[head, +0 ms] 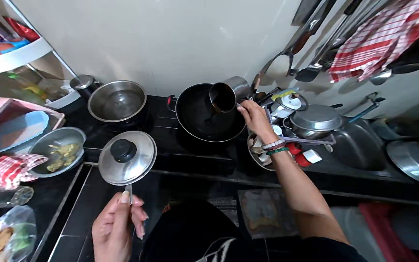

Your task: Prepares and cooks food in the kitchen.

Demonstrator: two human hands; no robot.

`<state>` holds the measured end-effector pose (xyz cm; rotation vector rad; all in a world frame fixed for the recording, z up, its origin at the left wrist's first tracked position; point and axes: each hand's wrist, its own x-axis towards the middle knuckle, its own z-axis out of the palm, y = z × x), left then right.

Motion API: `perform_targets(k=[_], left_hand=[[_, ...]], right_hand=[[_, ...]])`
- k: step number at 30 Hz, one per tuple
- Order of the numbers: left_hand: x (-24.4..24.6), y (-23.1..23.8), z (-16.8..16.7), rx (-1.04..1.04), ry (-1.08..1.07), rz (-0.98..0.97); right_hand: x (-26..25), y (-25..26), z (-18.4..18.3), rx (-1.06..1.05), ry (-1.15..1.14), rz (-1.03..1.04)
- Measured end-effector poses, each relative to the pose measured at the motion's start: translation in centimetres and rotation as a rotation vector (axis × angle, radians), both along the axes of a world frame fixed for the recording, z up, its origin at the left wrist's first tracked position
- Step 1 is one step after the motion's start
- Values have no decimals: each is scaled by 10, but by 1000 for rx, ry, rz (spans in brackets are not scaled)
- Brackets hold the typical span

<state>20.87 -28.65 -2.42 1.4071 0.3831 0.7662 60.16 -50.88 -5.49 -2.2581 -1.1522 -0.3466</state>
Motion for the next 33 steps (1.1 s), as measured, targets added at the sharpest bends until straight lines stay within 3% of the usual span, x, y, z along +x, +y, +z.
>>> perform_targets(k=[12,33], left_hand=[[-1,0,-2,-9,18,1],[-6,0,0,5,31,-34]], right_hand=[[33,15,-4,-19,-13,-36],[18,14,9,-60,-93,-27]])
